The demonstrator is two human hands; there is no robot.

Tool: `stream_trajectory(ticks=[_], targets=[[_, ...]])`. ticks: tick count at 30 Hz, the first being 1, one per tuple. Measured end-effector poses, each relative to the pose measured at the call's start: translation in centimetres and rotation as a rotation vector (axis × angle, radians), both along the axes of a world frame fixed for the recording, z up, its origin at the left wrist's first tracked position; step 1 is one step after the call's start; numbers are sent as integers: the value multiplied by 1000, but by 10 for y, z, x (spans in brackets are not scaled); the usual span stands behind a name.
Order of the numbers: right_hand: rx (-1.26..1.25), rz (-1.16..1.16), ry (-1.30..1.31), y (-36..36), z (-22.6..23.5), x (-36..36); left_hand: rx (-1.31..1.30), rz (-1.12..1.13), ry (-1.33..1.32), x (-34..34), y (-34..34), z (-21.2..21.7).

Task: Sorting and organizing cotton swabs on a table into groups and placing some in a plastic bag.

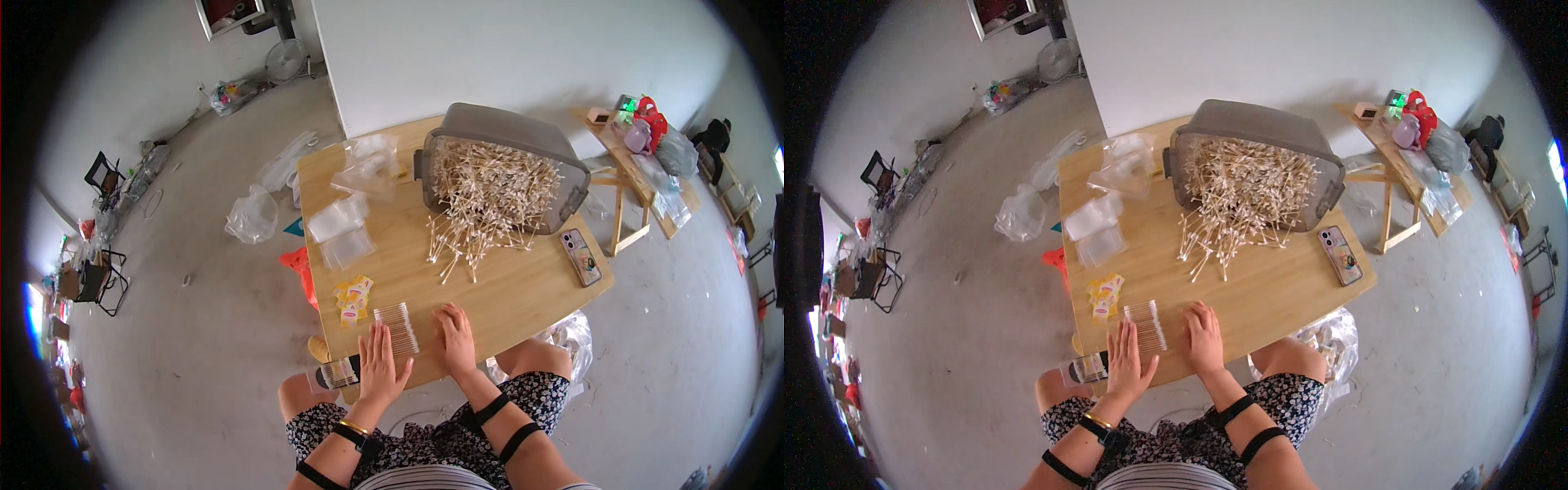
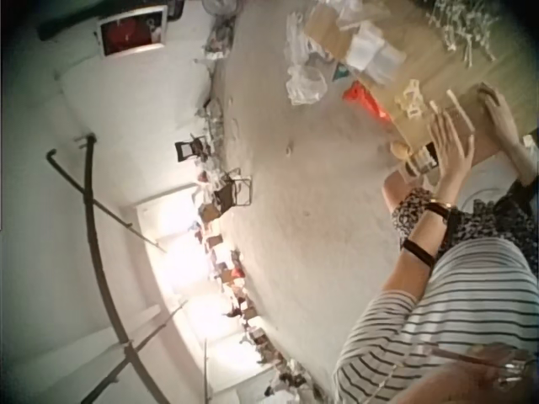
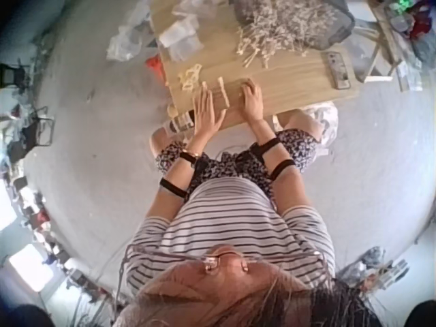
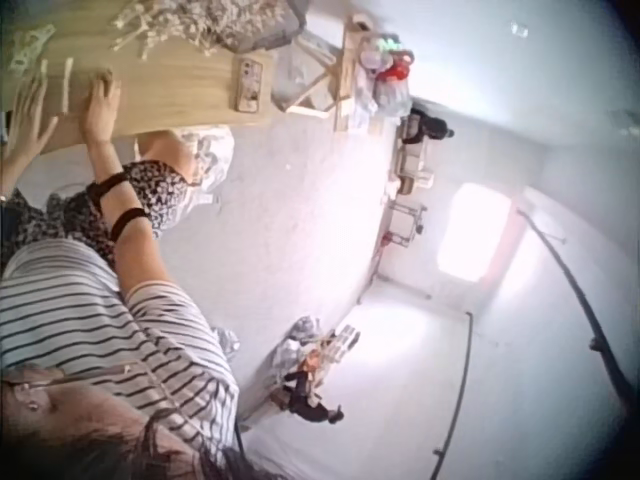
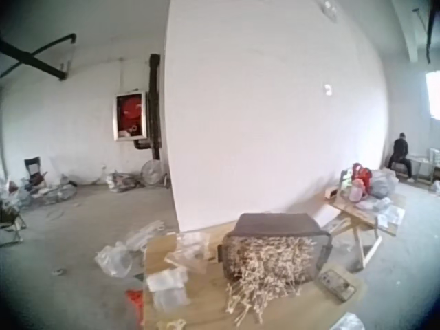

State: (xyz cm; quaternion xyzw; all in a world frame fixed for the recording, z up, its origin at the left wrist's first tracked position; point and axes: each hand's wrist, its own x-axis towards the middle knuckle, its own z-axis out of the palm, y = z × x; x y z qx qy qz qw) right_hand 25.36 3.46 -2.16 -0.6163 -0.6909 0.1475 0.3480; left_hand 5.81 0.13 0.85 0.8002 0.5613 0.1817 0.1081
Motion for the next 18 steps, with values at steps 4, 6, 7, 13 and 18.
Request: stream_trajectory(ticks=[4, 6, 7, 13, 18], targets=[[-10, 49, 89, -7, 13, -7, -67, -27, -179, -22, -33, -5], [-4, 107, 9, -14, 17, -15, -89, -10, -208, -24, -41, -6], [-8, 135, -36, -18, 19, -22, -96, -19, -201, -25, -43, -6], [-16, 247, -149, -17, 28, -48, -69, 3, -221, -26, -43, -6], [3, 261, -234, -9, 28, -53, -33, 52, -183, -30, -37, 2]])
